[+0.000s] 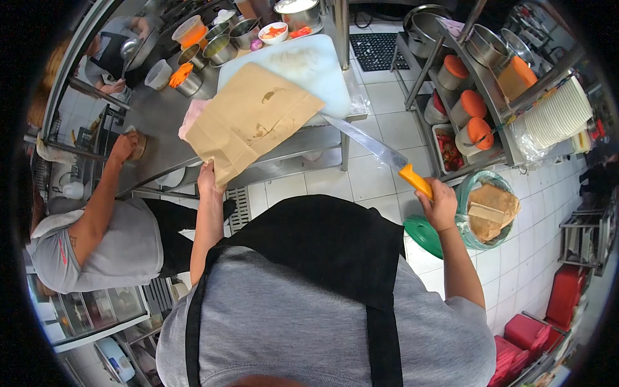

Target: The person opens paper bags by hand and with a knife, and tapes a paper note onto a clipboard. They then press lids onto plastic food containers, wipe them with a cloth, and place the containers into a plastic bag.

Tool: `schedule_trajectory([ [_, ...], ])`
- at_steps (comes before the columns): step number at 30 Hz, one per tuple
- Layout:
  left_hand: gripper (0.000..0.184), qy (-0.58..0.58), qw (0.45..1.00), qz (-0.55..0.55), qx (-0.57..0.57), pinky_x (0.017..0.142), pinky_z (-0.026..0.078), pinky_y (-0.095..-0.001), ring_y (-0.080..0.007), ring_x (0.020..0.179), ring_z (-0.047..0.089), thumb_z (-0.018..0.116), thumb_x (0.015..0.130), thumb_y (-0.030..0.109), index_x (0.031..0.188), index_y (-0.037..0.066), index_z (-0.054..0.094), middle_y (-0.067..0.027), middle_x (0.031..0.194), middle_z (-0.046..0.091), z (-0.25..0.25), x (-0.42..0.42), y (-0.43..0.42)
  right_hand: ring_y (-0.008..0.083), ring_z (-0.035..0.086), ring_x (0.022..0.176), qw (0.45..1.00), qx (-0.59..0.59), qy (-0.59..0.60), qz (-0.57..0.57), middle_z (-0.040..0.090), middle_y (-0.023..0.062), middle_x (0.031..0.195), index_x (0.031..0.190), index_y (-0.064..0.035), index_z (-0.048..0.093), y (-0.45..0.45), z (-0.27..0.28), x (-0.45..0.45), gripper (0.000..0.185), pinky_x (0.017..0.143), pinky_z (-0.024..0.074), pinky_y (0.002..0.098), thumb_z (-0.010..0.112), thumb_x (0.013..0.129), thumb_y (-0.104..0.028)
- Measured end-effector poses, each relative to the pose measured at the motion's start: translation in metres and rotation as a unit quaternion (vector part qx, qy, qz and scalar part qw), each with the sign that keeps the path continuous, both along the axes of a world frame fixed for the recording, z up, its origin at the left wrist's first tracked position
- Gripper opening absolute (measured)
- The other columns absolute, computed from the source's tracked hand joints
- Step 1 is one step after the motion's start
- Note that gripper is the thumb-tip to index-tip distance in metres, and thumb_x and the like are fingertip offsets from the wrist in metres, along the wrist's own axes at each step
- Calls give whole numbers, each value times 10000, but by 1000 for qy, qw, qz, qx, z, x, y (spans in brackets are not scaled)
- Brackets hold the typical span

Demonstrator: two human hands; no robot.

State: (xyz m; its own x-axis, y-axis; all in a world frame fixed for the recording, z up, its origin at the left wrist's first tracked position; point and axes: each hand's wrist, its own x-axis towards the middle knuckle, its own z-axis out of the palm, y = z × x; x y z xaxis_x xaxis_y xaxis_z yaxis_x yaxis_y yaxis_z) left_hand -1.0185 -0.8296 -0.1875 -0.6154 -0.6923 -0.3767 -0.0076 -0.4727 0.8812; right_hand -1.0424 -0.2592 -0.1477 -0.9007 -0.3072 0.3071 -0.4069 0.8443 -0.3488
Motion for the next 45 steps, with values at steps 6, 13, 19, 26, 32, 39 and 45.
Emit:
schedule_trajectory([
  [6,179,-9,1000,21,3,745,542,-418,-274,854,631,400,967,147,1075,24,473,-135,1006,600,2,0,1,286,581,783,1000,8,8,-5,614,87,836,985,-93,577,3,0,2,325,691,418,384,671,773,-320],
  [13,183,-9,1000,24,1,742,545,-416,-273,849,631,403,968,152,1071,18,472,-136,1000,600,0,-1,-2,287,582,790,1000,5,2,-5,616,95,842,987,-89,579,2,2,2,328,703,421,385,669,775,-322],
  [19,209,5,1000,10,2,754,544,-415,-286,878,628,362,978,145,1101,3,454,-154,1041,589,2,0,-2,283,585,797,1000,11,3,-7,618,89,850,992,-89,579,1,2,2,329,708,422,381,663,779,-325],
  [26,137,-8,1000,23,0,709,545,-390,-248,806,617,413,965,142,1029,26,450,-124,960,582,3,0,-3,279,589,807,1000,17,4,-3,623,83,863,999,-88,582,-2,8,3,333,711,422,377,664,777,-322],
  [32,84,2,1000,24,0,648,543,-368,-206,729,598,467,946,118,898,53,446,-87,849,571,12,2,3,274,590,806,1000,19,6,-2,623,77,866,1000,-90,583,-4,9,3,330,710,422,374,669,771,-312],
  [39,88,7,1000,15,-6,675,541,-361,-209,748,605,462,949,121,894,53,452,-97,870,586,18,5,6,277,587,800,1000,15,21,6,620,73,866,987,-95,581,2,5,4,317,699,420,377,674,765,-300],
  [45,83,8,1000,24,-5,676,541,-358,-205,754,604,462,949,119,902,50,456,-94,874,587,14,3,3,279,583,801,1000,21,13,-2,617,75,872,983,-94,578,4,3,4,320,697,419,380,676,760,-301],
])
